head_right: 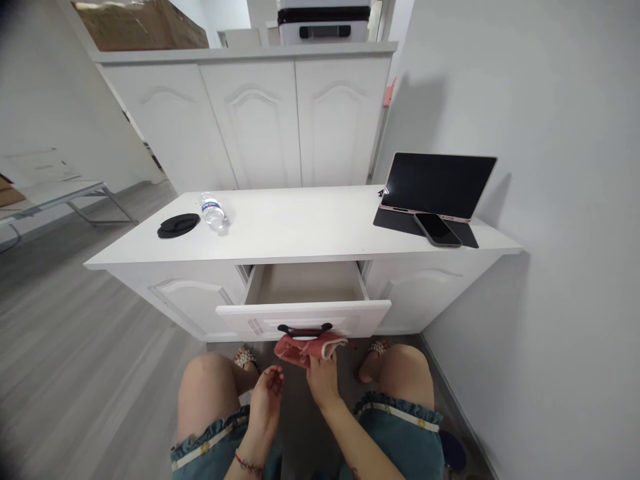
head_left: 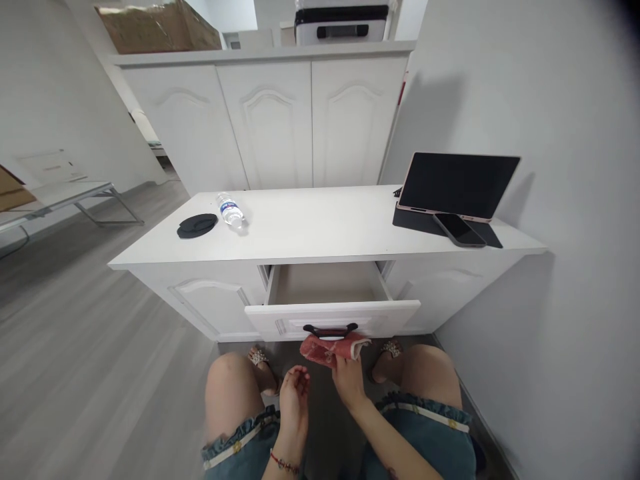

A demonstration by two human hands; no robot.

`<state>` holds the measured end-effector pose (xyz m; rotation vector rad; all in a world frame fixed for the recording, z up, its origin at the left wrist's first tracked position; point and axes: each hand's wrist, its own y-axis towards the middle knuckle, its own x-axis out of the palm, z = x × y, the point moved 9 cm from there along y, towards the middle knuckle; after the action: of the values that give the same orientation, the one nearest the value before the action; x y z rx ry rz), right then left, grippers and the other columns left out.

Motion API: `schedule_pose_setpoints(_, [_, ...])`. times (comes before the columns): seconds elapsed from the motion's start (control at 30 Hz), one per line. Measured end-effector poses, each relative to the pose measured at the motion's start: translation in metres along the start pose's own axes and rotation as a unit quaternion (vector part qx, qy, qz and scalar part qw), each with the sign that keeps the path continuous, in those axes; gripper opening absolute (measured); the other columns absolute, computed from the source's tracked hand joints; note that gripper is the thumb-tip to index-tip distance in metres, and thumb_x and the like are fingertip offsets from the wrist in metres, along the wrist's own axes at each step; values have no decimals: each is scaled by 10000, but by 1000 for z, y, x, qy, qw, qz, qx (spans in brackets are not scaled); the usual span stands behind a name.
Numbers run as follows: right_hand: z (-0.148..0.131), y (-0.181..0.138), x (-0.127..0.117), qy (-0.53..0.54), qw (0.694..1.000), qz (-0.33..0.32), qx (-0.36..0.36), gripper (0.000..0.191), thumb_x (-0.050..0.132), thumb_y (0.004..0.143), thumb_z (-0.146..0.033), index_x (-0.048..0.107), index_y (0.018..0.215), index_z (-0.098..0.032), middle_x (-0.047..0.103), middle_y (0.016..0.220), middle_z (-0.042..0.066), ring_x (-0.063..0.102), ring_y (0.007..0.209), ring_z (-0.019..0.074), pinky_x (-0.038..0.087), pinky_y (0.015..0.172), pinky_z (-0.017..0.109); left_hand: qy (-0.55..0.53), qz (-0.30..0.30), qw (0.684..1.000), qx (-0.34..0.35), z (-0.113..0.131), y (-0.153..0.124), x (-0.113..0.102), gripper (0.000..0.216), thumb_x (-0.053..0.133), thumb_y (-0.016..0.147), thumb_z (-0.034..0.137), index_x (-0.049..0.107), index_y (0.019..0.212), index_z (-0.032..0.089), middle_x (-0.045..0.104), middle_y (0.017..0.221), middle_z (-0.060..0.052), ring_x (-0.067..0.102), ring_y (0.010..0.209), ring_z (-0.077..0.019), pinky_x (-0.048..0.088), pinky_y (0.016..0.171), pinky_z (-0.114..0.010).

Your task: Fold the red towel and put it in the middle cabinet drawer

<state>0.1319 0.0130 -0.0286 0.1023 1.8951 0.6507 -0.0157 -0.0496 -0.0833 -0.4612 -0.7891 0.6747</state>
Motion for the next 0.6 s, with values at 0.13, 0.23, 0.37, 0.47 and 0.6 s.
schedule_pose_setpoints(0.13, [35,-7,-9,-14,999,26,34,358,416,772,-78,623,1051,-167,656,1046,146,559,1047,295,406,903,496,-10,-52,998,26,16,-2,26,61,670,681,119,668,721,164,675,764,-25,622,671,-114,485,676,-225])
schedule_pose_setpoints(0.23, [58,-12,-18,-28,996,51,63,336,400,795,-112,605,1056,-163,627,1044,157,542,1021,298,427,853,481,-13,-85,996,19,20,-6,48,86,683,690,154,689,775,158,699,854,-48,642,750,-130,490,731,-240])
schedule_pose_setpoints(0.37, [85,-17,-34,-1,989,96,115,395,384,802,-144,530,1169,-146,570,1074,173,522,988,303,435,819,490,-13,-117,993,-5,17,-13,74,129,685,714,200,693,834,152,708,921,-83,656,830,-158,486,784,-272])
schedule_pose_setpoints(0.47, [100,-20,-50,39,976,146,154,454,392,809,-174,452,1257,-133,534,1101,186,513,1001,318,438,811,508,-22,-119,992,-15,13,-15,86,99,679,720,204,680,810,163,705,866,-72,663,827,-165,487,795,-283])
schedule_pose_setpoints(0.6, [106,-15,-76,97,949,226,196,512,412,829,-212,372,1335,-150,476,1190,197,486,1097,334,433,837,525,-34,-116,992,-24,11,-17,93,44,678,722,200,650,747,176,678,779,-34,666,791,-159,496,770,-274])
